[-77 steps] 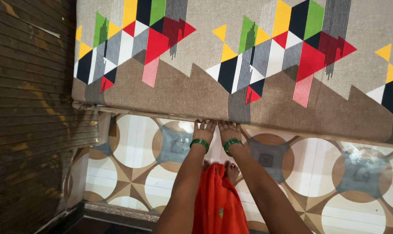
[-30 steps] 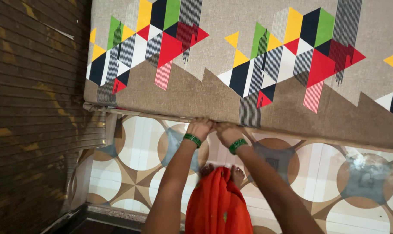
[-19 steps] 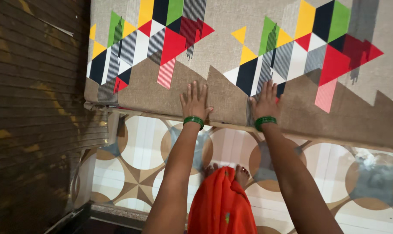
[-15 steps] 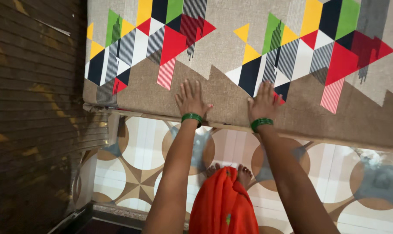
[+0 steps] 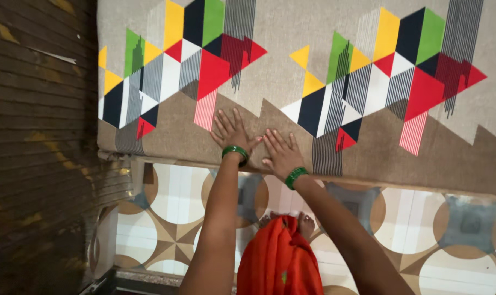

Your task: The person smooths a patterned bedsheet over a mattress by hand, tucks the edges into the frame, and places pillows on the bed.

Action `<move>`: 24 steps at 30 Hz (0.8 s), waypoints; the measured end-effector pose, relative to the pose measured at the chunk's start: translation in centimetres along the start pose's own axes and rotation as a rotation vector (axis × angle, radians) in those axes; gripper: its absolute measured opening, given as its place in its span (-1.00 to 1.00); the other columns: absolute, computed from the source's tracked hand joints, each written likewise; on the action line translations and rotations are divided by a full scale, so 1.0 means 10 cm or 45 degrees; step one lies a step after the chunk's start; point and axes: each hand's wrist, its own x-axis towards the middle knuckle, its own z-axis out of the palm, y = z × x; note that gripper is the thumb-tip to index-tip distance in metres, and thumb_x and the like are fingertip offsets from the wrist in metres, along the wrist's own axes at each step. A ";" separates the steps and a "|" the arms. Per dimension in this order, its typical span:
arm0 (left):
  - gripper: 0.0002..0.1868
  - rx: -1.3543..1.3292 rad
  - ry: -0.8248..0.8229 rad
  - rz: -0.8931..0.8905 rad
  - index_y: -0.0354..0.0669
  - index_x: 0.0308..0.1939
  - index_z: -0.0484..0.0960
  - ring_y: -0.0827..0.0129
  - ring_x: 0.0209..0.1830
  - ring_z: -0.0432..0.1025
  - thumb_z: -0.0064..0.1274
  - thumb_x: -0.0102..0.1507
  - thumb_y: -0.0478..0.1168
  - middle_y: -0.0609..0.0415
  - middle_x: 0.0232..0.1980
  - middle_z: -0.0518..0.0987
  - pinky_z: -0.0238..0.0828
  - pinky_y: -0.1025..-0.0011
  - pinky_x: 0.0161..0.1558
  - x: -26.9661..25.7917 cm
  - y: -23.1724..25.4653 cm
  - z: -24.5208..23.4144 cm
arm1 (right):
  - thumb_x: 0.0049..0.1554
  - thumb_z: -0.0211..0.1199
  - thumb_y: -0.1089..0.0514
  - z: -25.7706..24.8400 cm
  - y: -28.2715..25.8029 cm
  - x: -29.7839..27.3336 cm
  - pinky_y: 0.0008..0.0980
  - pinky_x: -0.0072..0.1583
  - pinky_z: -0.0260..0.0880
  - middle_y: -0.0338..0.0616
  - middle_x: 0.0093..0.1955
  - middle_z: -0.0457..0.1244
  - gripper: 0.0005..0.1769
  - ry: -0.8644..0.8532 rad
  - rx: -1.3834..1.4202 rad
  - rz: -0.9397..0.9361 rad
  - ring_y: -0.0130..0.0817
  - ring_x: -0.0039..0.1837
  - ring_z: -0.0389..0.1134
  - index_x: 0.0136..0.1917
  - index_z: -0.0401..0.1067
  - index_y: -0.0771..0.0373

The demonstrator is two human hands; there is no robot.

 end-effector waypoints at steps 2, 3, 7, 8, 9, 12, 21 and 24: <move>0.50 -0.015 0.008 0.016 0.10 0.62 -0.59 -0.14 0.63 -0.78 0.25 0.03 0.44 -0.30 0.64 -0.67 -0.79 -0.35 0.44 0.02 0.00 -0.02 | 0.26 -0.12 -0.28 -0.09 0.21 0.07 0.09 0.65 -0.43 -0.07 0.77 -0.33 -0.07 -0.294 0.131 0.231 -0.28 0.74 -0.33 0.75 -0.27 0.09; 0.51 0.012 -0.049 -0.010 0.10 0.61 -0.60 -0.14 0.64 -0.79 0.25 0.03 0.45 -0.31 0.64 -0.69 -0.79 -0.35 0.44 0.04 0.01 -0.03 | 0.23 -0.10 -0.25 -0.09 0.39 0.12 0.09 0.63 -0.46 -0.07 0.77 -0.36 -0.06 0.041 0.318 0.301 -0.23 0.74 -0.38 0.71 -0.26 0.15; 0.51 0.020 -0.093 -0.016 0.08 0.59 -0.62 -0.16 0.62 -0.80 0.23 0.04 0.47 -0.32 0.62 -0.72 -0.80 -0.37 0.42 0.08 0.00 -0.03 | 0.32 -0.17 -0.24 -0.04 1.38 0.31 0.17 0.60 -0.52 -0.08 0.77 -0.41 -0.12 0.330 0.382 0.733 -0.19 0.75 -0.45 0.69 -0.30 0.23; 0.51 0.019 -0.087 -0.016 0.08 0.59 -0.62 -0.16 0.62 -0.80 0.23 0.04 0.47 -0.32 0.62 -0.72 -0.80 -0.37 0.42 0.08 0.01 -0.04 | 0.31 -0.18 -0.25 -0.03 1.57 0.35 0.19 0.58 -0.52 -0.09 0.77 -0.43 -0.12 0.295 0.373 0.823 -0.20 0.74 -0.46 0.69 -0.31 0.23; 0.51 0.023 -0.090 -0.022 0.07 0.60 -0.61 -0.15 0.63 -0.78 0.24 0.03 0.47 -0.31 0.63 -0.70 -0.77 -0.37 0.43 0.07 0.01 -0.04 | 0.31 -0.18 -0.25 0.01 1.65 0.40 0.19 0.58 -0.52 -0.09 0.77 -0.43 -0.12 0.297 0.375 0.816 -0.20 0.74 -0.46 0.69 -0.31 0.23; 0.52 0.031 -0.108 -0.036 0.06 0.61 -0.59 -0.15 0.65 -0.76 0.26 0.02 0.45 -0.31 0.64 -0.67 -0.74 -0.37 0.44 0.07 0.01 -0.09 | 0.32 -0.20 -0.29 0.04 1.65 0.66 0.19 0.57 -0.51 -0.09 0.75 -0.44 -0.11 0.327 0.358 0.902 -0.21 0.73 -0.47 0.67 -0.33 0.23; 0.50 0.032 -0.181 -0.062 0.08 0.62 -0.57 -0.19 0.64 -0.77 0.26 0.04 0.43 -0.32 0.64 -0.70 -0.73 -0.36 0.44 0.11 0.05 -0.10 | 0.28 -0.22 -0.30 -0.29 0.30 1.48 0.17 0.57 -0.53 -0.20 0.75 -0.47 -0.11 0.181 0.112 0.381 -0.29 0.72 -0.48 0.67 -0.31 0.17; 0.50 0.052 -0.203 -0.065 0.08 0.62 -0.58 -0.20 0.63 -0.79 0.23 0.04 0.46 -0.31 0.63 -0.70 -0.73 -0.37 0.44 0.13 0.02 -0.08 | 0.30 -0.25 -0.30 -0.33 0.19 1.58 0.12 0.58 -0.54 -0.21 0.75 -0.48 -0.13 0.033 0.087 0.184 -0.29 0.73 -0.50 0.68 -0.33 0.15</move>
